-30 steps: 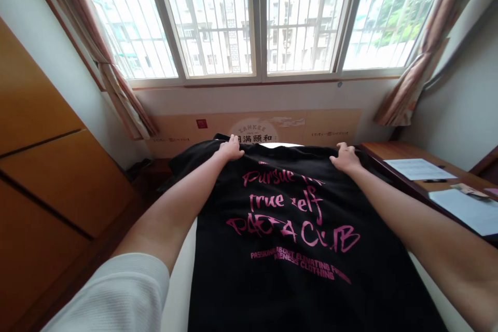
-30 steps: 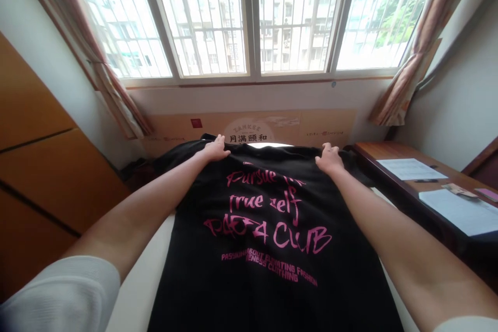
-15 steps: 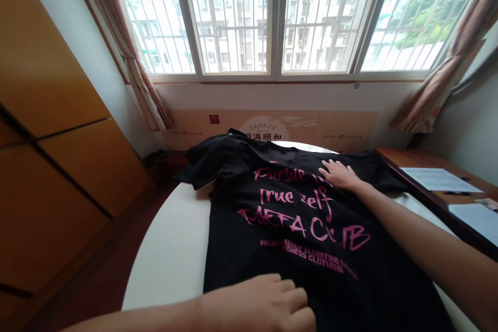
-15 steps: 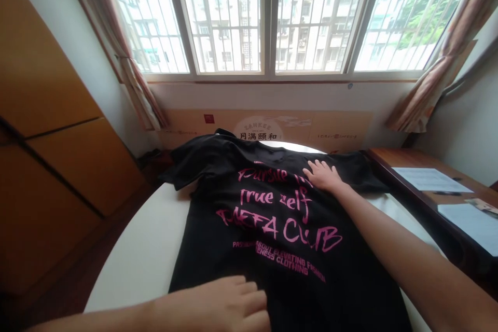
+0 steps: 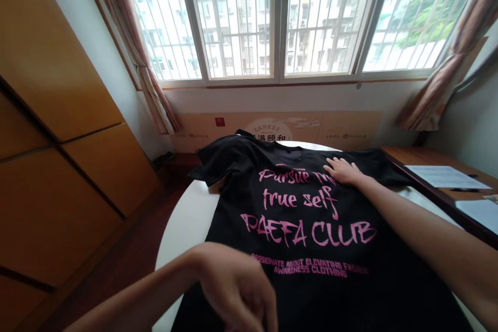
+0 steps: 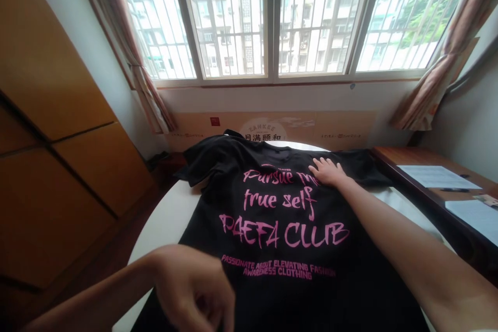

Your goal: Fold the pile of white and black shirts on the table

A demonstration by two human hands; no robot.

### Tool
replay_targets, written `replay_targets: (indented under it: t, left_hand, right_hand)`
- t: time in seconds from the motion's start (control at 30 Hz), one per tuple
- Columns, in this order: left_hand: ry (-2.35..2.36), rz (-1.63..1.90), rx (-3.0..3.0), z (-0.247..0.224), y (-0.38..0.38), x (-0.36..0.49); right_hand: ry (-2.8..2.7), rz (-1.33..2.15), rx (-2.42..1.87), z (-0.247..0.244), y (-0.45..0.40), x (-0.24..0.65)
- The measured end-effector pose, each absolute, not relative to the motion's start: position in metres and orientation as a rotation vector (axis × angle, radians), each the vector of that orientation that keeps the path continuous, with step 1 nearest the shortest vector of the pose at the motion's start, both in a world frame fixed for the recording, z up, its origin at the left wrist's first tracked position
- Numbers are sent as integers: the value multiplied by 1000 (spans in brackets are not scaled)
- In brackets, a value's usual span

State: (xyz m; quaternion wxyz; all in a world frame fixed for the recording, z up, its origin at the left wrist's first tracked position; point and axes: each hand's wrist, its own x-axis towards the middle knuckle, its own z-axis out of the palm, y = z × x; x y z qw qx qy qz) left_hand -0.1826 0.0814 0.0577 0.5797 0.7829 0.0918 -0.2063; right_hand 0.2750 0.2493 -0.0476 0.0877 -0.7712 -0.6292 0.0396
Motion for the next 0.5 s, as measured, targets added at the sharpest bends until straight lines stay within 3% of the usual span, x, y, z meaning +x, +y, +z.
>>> replay_targets:
  t: [0.17, 0.33, 0.4, 0.5]
  left_hand:
    - [1031, 621, 2108, 86, 181, -181]
    - [1371, 1513, 1579, 108, 306, -191]
    - [1362, 1552, 1627, 103, 332, -185]
    - [1437, 1132, 2006, 77, 342, -169]
  right_hand:
    - [-1867, 140, -2332, -47, 252, 273]
    - [-1841, 149, -2349, -47, 251, 272]
    - [-1819, 160, -2354, -48, 250, 273]
    - [-1696, 190, -2413, -48, 249, 277]
